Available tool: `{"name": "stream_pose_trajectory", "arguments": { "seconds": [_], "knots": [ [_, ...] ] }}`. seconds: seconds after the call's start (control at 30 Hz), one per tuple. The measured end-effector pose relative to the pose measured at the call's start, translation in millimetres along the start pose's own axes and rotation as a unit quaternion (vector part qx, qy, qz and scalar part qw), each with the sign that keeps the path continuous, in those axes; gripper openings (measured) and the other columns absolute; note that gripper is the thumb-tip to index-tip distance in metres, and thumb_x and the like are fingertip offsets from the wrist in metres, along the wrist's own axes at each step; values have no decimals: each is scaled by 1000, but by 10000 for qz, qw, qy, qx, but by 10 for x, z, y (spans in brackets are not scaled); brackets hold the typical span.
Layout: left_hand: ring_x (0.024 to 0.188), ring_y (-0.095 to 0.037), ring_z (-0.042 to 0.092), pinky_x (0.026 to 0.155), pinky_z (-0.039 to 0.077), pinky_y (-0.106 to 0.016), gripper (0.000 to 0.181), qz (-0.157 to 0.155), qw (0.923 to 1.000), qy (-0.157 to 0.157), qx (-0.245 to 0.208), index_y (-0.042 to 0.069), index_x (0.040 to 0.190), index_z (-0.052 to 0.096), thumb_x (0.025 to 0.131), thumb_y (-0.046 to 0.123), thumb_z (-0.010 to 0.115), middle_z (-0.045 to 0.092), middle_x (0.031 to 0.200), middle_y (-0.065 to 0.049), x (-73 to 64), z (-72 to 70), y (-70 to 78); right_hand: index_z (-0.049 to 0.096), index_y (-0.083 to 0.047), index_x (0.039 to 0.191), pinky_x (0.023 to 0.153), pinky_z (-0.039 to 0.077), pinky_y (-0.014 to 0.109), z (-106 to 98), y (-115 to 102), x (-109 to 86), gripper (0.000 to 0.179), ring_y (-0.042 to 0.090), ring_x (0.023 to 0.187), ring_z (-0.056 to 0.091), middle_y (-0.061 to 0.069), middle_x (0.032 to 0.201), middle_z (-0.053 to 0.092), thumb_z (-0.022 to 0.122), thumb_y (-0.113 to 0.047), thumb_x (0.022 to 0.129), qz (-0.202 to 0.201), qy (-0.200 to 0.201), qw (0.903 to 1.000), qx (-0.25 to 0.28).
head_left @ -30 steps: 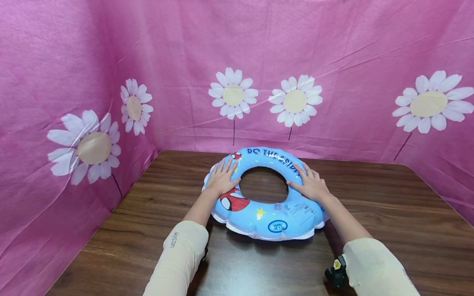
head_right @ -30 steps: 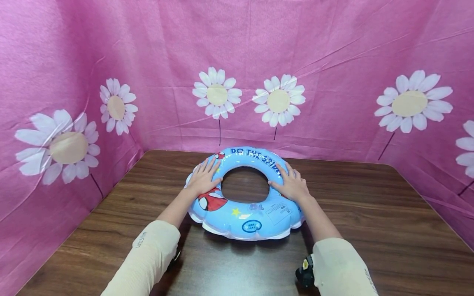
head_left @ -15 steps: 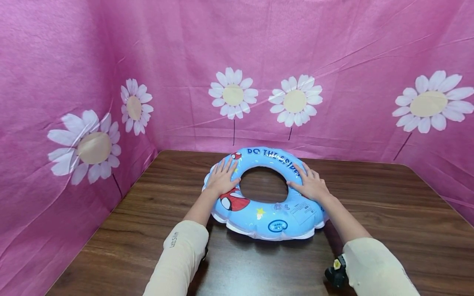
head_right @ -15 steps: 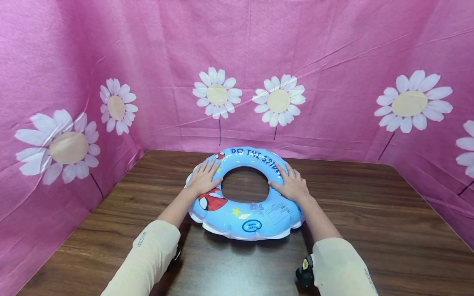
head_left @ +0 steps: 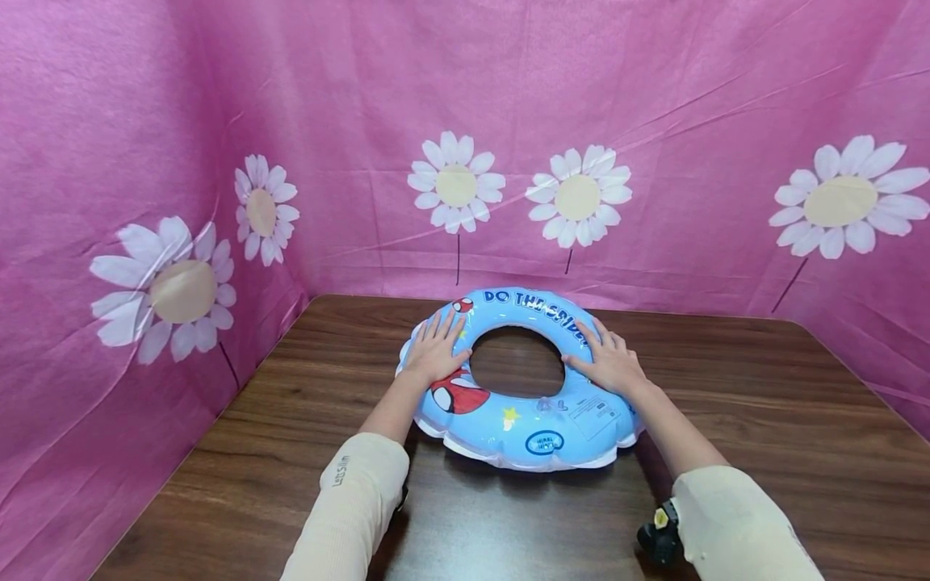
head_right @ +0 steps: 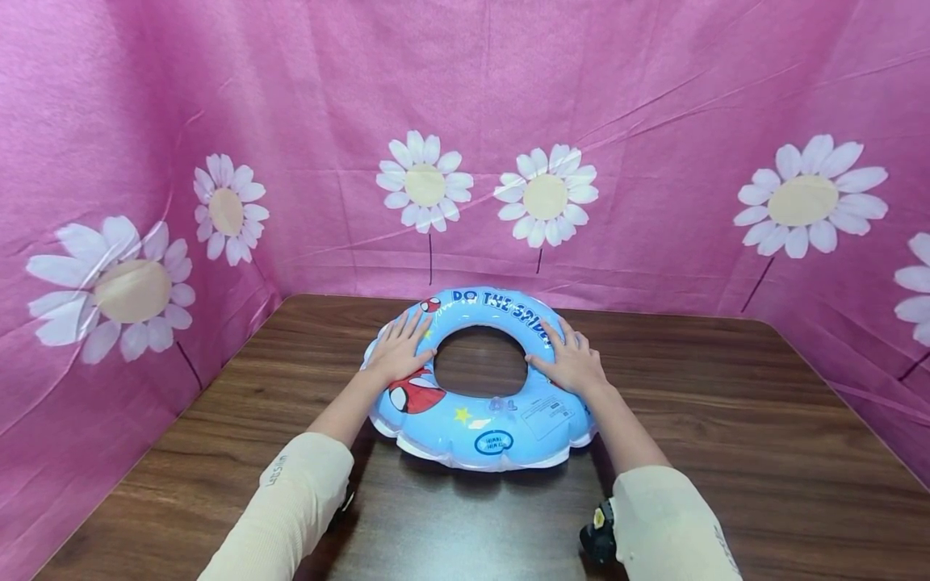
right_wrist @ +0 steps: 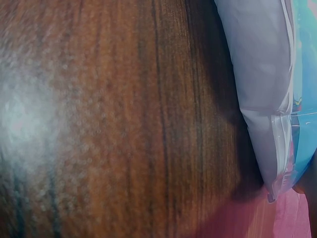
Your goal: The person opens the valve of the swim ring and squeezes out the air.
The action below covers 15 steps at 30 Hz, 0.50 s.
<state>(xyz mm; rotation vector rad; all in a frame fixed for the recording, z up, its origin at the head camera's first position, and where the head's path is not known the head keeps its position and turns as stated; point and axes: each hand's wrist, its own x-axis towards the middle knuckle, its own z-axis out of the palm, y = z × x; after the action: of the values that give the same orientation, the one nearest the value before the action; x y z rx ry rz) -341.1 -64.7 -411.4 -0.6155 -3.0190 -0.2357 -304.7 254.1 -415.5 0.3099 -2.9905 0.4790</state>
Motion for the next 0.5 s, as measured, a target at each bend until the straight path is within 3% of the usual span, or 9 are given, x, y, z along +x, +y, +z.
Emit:
{"name": "stream_pose_trajectory", "arguments": {
  "seconds": [0.5],
  "knots": [
    [138,-25,-5,109,-1,-41,66,22,10000,-22,-45,18,149,10,95,46,37,-1,153,-2,4,7,-14,15,-14,148,88,22,69,6,-12,-5,80,52,126,15,19,150,4,43,-60,88,-10,2,10000,-59]
  ]
}}
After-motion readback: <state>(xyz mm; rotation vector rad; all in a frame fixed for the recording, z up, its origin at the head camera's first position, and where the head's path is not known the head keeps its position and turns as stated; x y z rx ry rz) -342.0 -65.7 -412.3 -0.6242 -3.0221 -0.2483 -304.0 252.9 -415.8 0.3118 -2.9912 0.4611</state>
